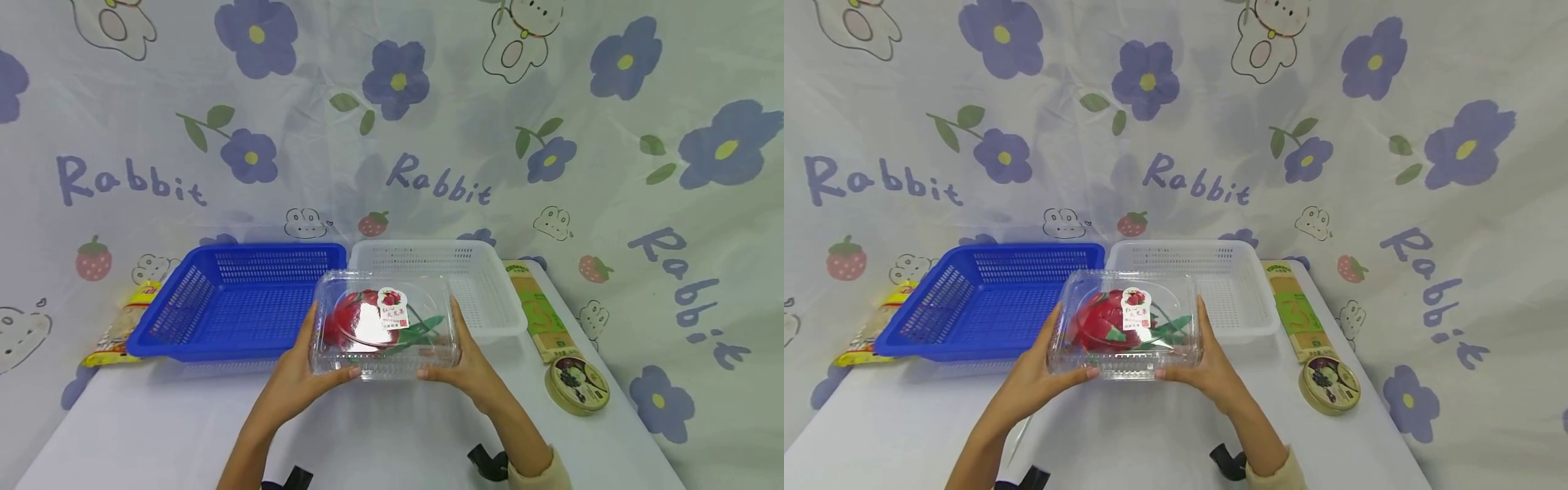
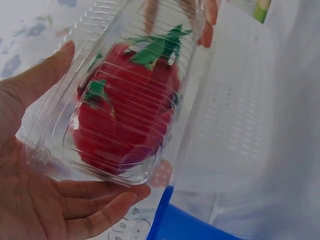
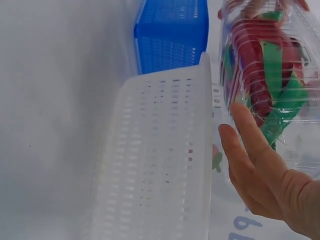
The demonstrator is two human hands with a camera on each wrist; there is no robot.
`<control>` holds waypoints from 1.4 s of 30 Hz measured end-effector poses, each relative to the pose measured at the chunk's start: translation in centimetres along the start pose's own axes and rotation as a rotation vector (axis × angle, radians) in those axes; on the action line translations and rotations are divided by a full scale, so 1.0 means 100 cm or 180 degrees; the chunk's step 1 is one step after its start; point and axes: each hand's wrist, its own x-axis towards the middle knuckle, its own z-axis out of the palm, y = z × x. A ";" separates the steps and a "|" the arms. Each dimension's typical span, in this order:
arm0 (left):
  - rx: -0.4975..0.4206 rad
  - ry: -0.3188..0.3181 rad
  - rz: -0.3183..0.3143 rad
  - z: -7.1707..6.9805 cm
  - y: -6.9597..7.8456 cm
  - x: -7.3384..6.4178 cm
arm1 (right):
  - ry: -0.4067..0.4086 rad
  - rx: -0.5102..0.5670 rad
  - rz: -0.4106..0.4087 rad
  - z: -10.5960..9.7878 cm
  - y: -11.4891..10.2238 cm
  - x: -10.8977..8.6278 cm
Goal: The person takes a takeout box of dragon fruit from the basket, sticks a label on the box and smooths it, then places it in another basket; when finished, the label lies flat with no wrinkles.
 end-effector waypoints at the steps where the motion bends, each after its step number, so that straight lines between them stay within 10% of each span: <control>1: -0.0005 -0.0005 0.0009 0.000 0.000 0.001 | 0.0000 -0.0002 -0.0011 -0.001 0.000 0.001; 42: -0.0049 -0.0117 0.0073 0.008 0.000 0.036 | 0.0094 0.0050 -0.0007 -0.018 0.011 0.024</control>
